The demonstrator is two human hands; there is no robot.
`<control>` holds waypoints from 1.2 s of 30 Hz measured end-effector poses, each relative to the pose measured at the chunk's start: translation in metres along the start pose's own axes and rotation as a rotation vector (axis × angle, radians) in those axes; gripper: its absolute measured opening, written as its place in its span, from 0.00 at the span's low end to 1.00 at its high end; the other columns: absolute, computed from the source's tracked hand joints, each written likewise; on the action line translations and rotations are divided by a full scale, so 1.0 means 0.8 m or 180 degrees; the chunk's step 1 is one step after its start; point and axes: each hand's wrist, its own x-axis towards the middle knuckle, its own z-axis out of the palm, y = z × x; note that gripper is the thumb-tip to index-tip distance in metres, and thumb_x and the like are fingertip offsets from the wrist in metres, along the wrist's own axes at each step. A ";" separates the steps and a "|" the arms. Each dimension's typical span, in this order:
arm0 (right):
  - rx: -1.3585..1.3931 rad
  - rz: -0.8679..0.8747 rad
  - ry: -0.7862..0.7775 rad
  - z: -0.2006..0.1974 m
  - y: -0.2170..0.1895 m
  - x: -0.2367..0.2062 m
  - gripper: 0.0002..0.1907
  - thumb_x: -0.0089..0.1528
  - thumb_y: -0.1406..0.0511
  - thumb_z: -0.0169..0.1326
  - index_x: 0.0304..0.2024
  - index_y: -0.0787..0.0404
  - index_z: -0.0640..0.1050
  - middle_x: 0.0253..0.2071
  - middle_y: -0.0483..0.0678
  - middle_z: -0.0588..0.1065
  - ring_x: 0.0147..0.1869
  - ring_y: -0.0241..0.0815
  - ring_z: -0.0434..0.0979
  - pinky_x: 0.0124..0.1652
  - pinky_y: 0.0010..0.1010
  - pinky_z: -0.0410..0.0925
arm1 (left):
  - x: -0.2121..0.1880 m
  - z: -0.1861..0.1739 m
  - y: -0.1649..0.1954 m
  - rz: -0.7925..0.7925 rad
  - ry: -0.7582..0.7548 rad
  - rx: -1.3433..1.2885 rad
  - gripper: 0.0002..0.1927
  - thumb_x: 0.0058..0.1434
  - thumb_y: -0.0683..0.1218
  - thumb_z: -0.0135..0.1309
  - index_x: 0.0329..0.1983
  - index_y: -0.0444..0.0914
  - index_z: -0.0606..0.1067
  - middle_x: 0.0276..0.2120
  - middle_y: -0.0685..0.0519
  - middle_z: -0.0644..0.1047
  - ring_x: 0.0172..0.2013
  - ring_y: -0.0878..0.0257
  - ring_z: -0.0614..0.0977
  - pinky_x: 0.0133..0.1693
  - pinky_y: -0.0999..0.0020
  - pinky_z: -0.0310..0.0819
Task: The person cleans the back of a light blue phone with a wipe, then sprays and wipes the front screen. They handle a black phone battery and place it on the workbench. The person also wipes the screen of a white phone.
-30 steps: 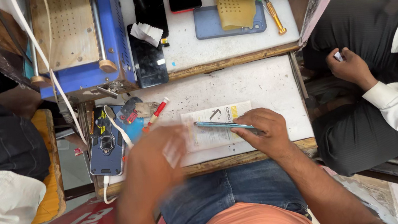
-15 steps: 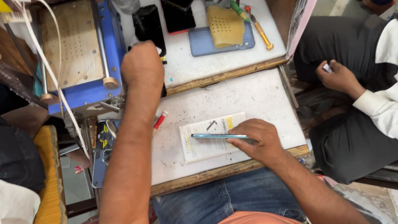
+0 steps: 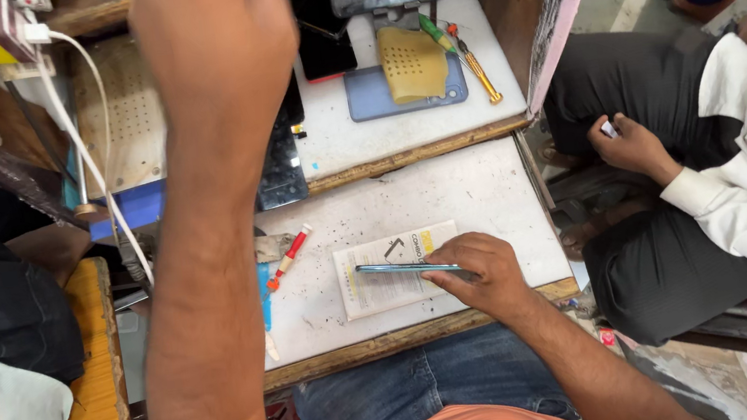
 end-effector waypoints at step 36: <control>0.0062 0.0116 0.0028 0.001 -0.004 0.002 0.11 0.54 0.66 0.70 0.37 0.61 0.84 0.35 0.48 0.83 0.40 0.41 0.84 0.37 0.29 0.76 | -0.145 0.063 -0.036 -0.0926 -0.0905 -0.1572 0.14 0.60 0.39 0.63 0.49 0.42 0.81 0.59 0.45 0.75 0.34 0.59 0.85 0.37 0.67 0.81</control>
